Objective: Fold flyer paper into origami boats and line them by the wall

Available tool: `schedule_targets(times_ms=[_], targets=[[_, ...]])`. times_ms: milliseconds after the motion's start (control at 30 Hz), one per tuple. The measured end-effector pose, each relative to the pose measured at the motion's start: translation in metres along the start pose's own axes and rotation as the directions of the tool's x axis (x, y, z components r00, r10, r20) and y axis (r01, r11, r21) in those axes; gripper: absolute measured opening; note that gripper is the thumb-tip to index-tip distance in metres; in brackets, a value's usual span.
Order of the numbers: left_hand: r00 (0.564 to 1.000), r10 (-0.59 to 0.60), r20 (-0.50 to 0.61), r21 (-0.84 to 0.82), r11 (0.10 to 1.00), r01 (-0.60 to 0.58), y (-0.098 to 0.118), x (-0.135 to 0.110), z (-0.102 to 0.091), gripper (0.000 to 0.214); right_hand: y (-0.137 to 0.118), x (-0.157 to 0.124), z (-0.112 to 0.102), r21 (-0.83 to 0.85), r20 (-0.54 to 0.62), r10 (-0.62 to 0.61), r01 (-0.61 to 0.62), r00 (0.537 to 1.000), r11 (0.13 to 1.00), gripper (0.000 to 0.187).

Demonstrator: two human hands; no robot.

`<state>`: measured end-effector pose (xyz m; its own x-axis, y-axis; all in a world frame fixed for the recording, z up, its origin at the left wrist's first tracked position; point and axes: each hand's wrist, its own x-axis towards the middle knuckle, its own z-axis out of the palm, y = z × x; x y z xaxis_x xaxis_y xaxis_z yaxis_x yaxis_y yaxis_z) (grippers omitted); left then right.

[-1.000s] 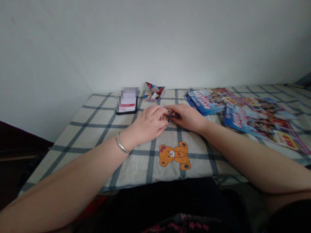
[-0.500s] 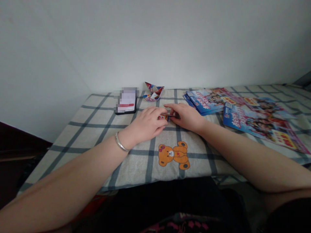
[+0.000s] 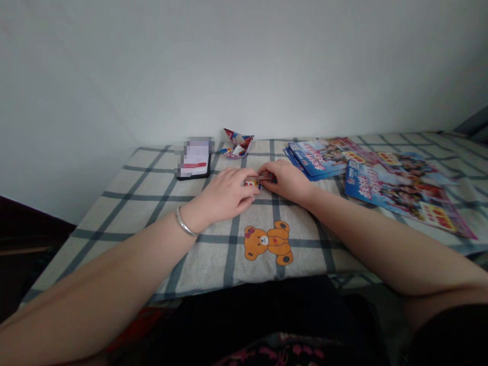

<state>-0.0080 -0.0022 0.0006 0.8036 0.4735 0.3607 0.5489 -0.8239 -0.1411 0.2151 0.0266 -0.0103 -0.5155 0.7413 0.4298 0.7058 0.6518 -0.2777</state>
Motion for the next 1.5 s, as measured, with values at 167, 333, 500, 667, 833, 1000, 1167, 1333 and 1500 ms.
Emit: schedule_targets(times_ms=[167, 333, 500, 667, 833, 1000, 1167, 1333, 1500], targets=[[0.997, 0.059, 0.058, -0.03, 0.998, -0.057, -0.005, -0.003, -0.005, 0.028, 0.007, -0.004, -0.004, 0.017, 0.043, -0.153, 0.153, 0.987, 0.988, 0.01], [0.995, 0.064, 0.074, 0.018, 0.998, -0.066, -0.005, -0.005, -0.007, 0.027, 0.004, -0.008, -0.011, -0.038, 0.099, -0.206, 0.211, 0.973, 0.977, 0.013], [0.995, 0.054, 0.088, 0.076, 0.995, -0.061, -0.002, -0.003, -0.008, 0.027, 0.001, -0.009, -0.014, -0.063, 0.117, -0.197, 0.205, 0.973, 0.977, 0.014], [0.998, 0.005, 0.056, 0.134, 0.991, -0.013, 0.002, -0.002, -0.007, 0.028, -0.001, -0.009, -0.015, -0.092, 0.119, -0.192, 0.203, 0.974, 0.975, 0.014], [0.999, 0.044, 0.018, 0.161, 0.986, -0.046, 0.004, -0.001, -0.005, 0.021, -0.002, -0.009, -0.015, -0.115, 0.11, -0.208, 0.221, 0.972, 0.969, 0.015], [0.998, 0.012, -0.054, 0.127, 0.992, -0.005, 0.001, -0.002, -0.003, 0.025, -0.005, -0.009, -0.014, -0.18, 0.114, -0.226, 0.244, 0.967, 0.953, 0.018], [0.979, -0.148, -0.139, 0.032, 0.988, 0.154, -0.001, -0.003, -0.001, 0.028, -0.006, -0.009, -0.014, -0.191, 0.051, -0.175, 0.182, 0.983, 0.965, 0.02], [0.964, -0.232, -0.128, 0.125, 0.961, 0.247, 0.001, -0.005, -0.003, 0.035, -0.003, -0.011, -0.016, -0.147, -0.008, -0.131, 0.128, 0.991, 0.981, 0.021], [0.974, -0.205, -0.099, 0.125, 0.968, 0.216, 0.004, -0.005, -0.005, 0.036, 0.001, -0.011, -0.016, -0.102, -0.004, -0.12, 0.119, 0.993, 0.988, 0.023]])
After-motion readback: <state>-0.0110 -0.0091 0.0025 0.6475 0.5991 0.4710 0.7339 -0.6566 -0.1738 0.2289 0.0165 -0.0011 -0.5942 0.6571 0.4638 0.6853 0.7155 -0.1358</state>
